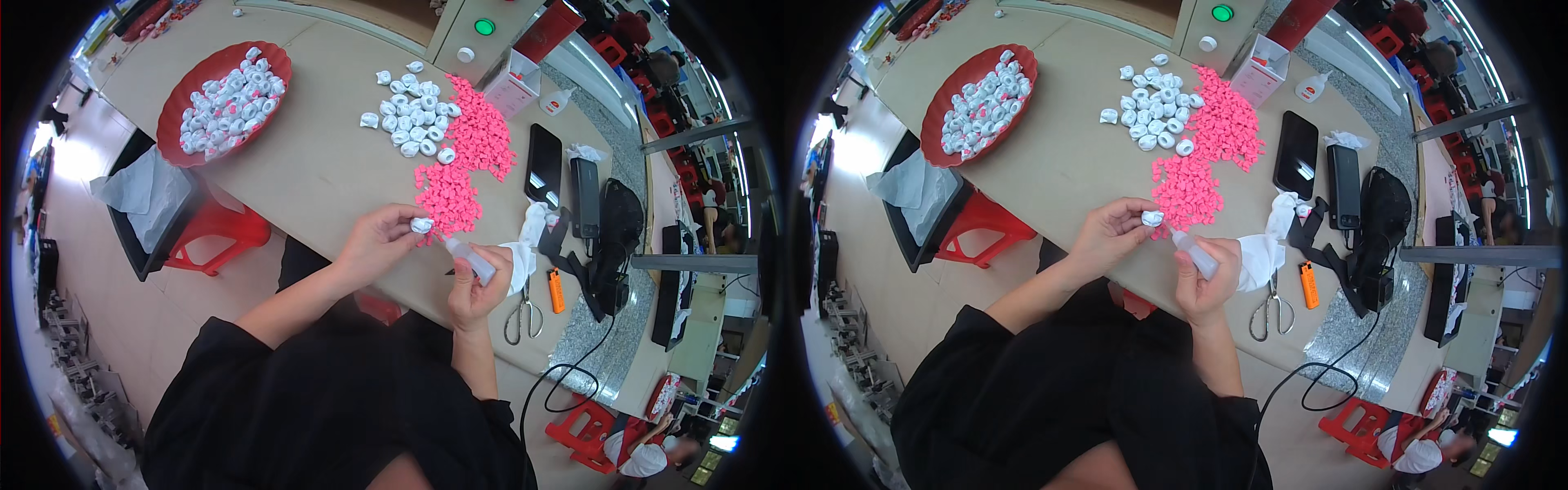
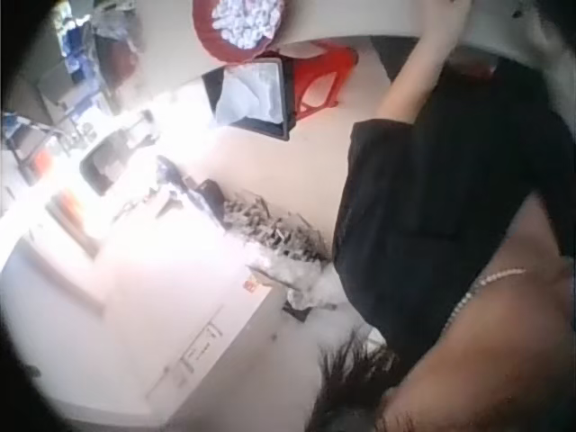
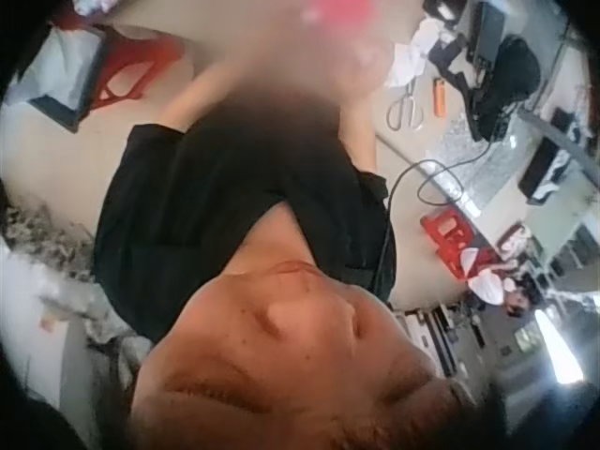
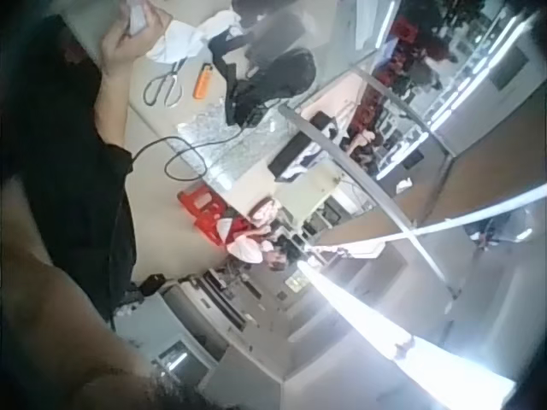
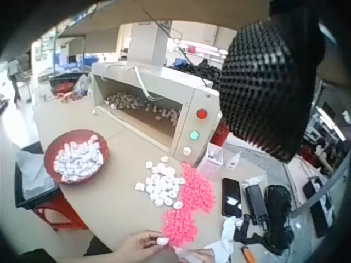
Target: The person repeatedly picks up small white plastic components and applies a small amount of adhesive from a squeeze bottle to each one. After applying the adhesive, the person places the treated component into a red bowl on the table. The process is repeated for multiple components throughout the clip.
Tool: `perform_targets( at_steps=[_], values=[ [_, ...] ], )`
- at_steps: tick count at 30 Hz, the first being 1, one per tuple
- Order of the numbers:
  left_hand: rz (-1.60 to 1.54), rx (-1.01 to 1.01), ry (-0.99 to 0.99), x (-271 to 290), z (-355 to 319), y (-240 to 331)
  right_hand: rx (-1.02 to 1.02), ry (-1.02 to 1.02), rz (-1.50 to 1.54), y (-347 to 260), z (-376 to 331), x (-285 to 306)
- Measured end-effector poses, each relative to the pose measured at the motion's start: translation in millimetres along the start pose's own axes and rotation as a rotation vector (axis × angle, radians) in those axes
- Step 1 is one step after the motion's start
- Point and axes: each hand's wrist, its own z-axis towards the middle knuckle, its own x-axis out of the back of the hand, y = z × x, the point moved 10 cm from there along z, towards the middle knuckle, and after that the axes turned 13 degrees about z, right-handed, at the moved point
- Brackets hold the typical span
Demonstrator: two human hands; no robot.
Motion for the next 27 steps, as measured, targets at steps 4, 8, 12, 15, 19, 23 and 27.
perform_targets(
  at_steps=[4, 8, 12, 15, 19, 23, 27],
  values=[
    [0.006, -0.013, 0.004, 0.1, -0.4, 0.1, -0.017, 0.007, 0.021, 1.2, 0.8, 1.4],
    [-0.001, -0.006, 0.011, 0.0, -0.6, -0.8, -0.046, 0.026, 0.053, 3.0, -0.2, 3.2],
    [0.031, 0.006, 0.013, 0.9, -0.6, -0.4, -0.072, 0.039, 0.065, 4.3, -0.8, 3.4],
    [0.038, 0.027, -0.002, 0.3, -0.9, -1.2, -0.069, 0.038, 0.071, 4.9, -1.6, 3.1],
    [0.026, 0.005, 0.008, 0.6, -0.8, 0.0, -0.045, 0.019, 0.063, 3.7, -1.6, 1.9],
    [0.01, -0.004, 0.018, 1.8, -1.0, -2.1, -0.063, 0.035, 0.112, 4.7, -2.4, 1.7],
    [0.022, 0.002, 0.008, 1.2, -1.2, -1.1, -0.079, 0.039, 0.123, 6.1, -3.2, 1.4]
  ],
)
